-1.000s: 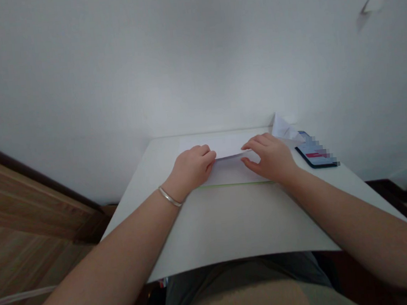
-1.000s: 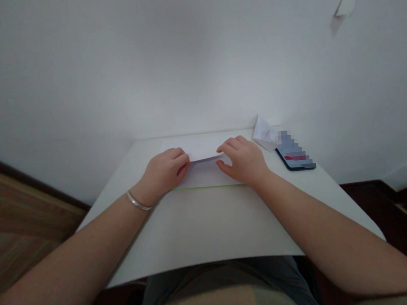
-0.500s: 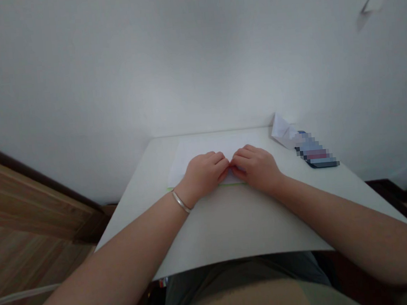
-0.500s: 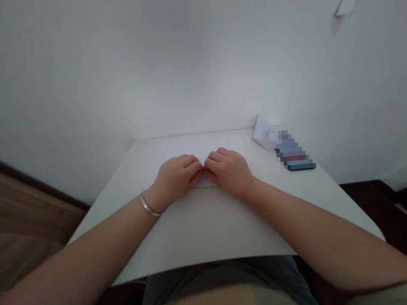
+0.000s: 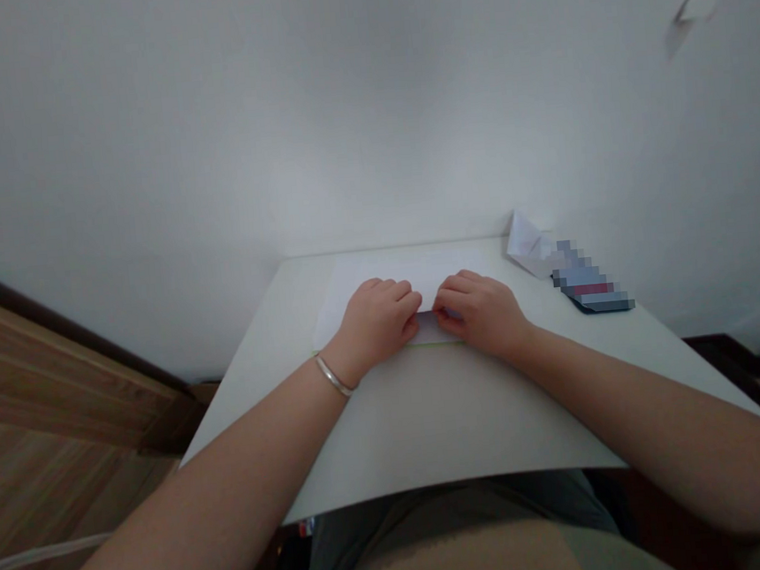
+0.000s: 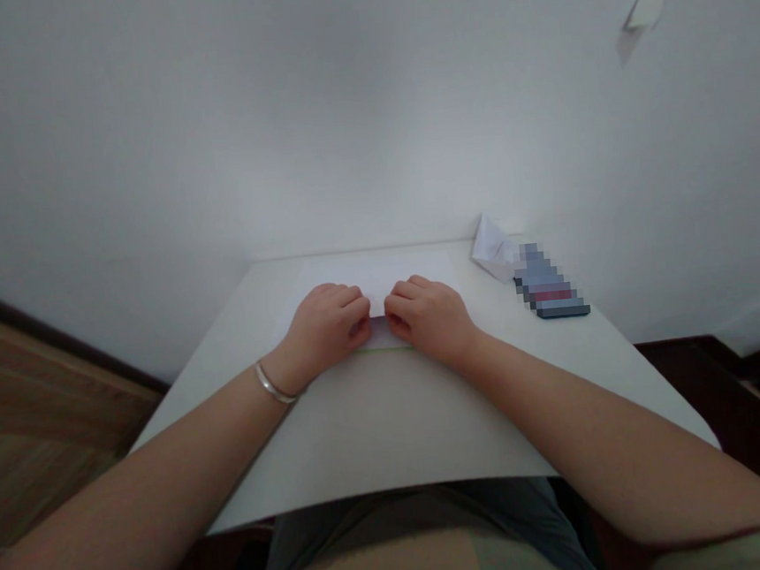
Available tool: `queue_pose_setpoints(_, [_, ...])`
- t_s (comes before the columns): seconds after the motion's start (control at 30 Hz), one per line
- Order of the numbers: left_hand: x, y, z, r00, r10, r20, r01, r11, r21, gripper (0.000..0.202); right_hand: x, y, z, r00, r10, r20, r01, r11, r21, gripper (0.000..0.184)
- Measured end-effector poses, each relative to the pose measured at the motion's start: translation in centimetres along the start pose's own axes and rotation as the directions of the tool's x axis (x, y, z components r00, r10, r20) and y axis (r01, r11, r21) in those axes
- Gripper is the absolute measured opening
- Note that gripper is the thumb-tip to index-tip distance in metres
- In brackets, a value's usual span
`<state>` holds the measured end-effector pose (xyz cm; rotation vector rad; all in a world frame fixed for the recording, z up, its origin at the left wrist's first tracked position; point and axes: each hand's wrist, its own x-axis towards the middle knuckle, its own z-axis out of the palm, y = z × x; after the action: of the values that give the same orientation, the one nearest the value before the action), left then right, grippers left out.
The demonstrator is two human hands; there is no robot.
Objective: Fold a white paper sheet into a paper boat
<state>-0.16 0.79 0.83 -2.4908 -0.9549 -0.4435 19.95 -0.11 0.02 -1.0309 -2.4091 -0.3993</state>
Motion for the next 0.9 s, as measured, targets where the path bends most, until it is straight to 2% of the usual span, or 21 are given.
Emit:
queue_pose_setpoints(0.17, [-0.3, -1.0, 0.1, 0.999, -0.021, 0.050, 0.020, 1.000, 0.003, 0.005, -0.6, 1.0, 0.2, 0.999, 0.022, -0.029, -0.022, 1.000, 0.015, 0.010])
queue_pose_setpoints(0.53, [-1.4, -4.0, 1.0, 0.992, 0.042, 0.115, -0.052, 0.994, 0.091, 0.007, -1.7, 2.5, 1.0, 0.989, 0.119, -0.085, -0.118, 0.993, 0.009, 0.009])
queue_pose_setpoints(0.7, [-2.1, -5.2, 1.5, 0.989, 0.031, 0.144, -0.042, 0.996, 0.079, 0.009, -2.0, 2.6, 1.2, 0.987, 0.138, -0.076, -0.138, 0.990, 0.012, 0.009])
queue_pose_setpoints(0.9, [-2.2, -5.2, 1.5, 0.977, -0.011, 0.211, -0.003, 0.998, 0.066, 0.010, -2.1, 2.4, 1.0, 0.987, 0.163, -0.010, -0.163, 0.987, 0.010, 0.008])
